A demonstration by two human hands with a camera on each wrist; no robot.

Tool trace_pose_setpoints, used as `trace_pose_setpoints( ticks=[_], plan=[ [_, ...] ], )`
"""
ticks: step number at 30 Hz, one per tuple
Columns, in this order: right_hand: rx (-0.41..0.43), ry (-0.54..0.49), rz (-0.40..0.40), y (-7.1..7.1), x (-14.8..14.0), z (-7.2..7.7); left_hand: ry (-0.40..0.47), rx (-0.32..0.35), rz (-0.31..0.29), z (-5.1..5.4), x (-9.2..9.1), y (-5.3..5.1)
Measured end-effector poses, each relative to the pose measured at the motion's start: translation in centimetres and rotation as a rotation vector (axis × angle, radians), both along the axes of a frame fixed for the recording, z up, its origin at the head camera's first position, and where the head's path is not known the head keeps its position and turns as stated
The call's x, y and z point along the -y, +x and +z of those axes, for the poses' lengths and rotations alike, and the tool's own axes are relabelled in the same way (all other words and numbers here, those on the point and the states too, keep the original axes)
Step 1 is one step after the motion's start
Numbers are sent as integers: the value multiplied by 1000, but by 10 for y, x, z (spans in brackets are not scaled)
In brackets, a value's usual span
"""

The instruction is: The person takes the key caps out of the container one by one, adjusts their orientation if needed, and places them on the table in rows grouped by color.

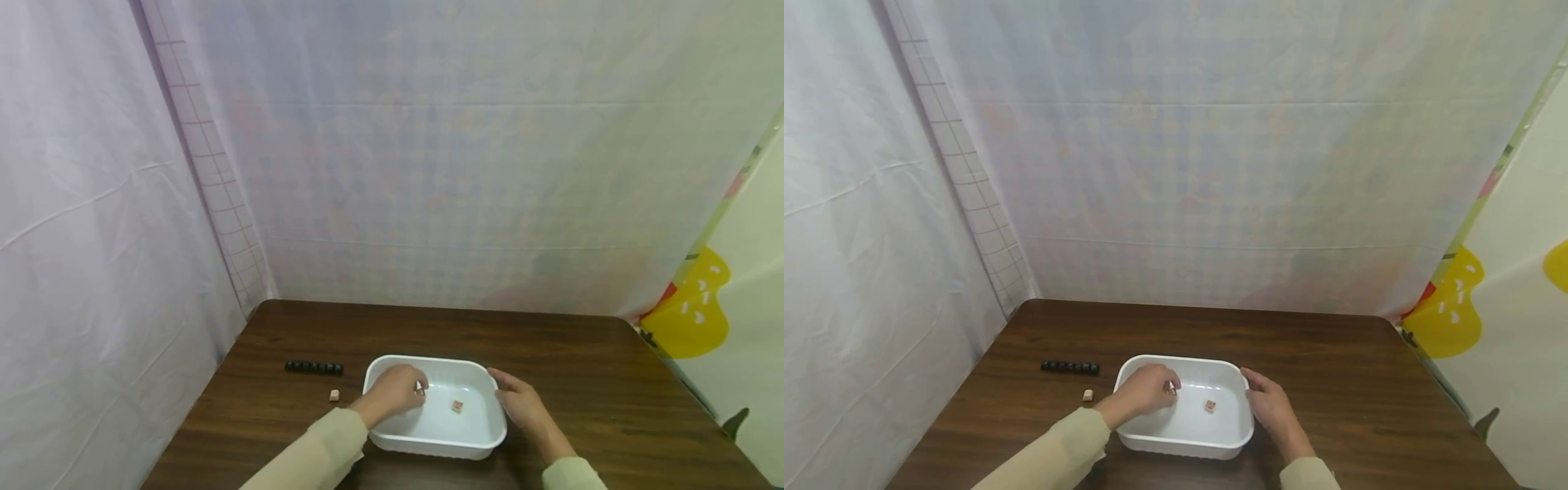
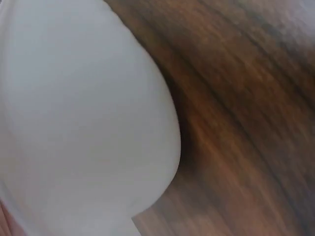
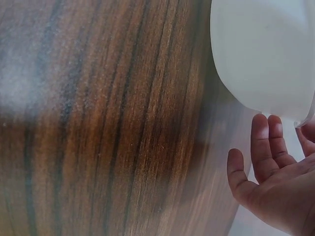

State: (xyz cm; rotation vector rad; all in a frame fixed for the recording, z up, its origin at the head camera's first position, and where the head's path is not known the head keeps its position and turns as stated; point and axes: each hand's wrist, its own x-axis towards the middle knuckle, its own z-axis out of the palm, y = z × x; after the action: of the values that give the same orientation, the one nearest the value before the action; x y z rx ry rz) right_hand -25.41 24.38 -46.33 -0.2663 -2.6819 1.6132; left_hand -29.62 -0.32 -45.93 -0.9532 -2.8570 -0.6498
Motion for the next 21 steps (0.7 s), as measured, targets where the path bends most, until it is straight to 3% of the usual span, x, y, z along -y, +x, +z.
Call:
trace_pose_setpoints(
  ticks=[5,9,13,21],
  plan=[
    [-9,-10,8,0,1,1,66,82,38,7,9,-1],
    [-2,-13,8,0,2,0,150,82,32,9,17,-2],
    [2,-19,6,-1,1,-1,245,93,19,10,26,-3],
    [16,-7,5,-2,-1,-2,389,196,59,8,41,-4]
  ],
)
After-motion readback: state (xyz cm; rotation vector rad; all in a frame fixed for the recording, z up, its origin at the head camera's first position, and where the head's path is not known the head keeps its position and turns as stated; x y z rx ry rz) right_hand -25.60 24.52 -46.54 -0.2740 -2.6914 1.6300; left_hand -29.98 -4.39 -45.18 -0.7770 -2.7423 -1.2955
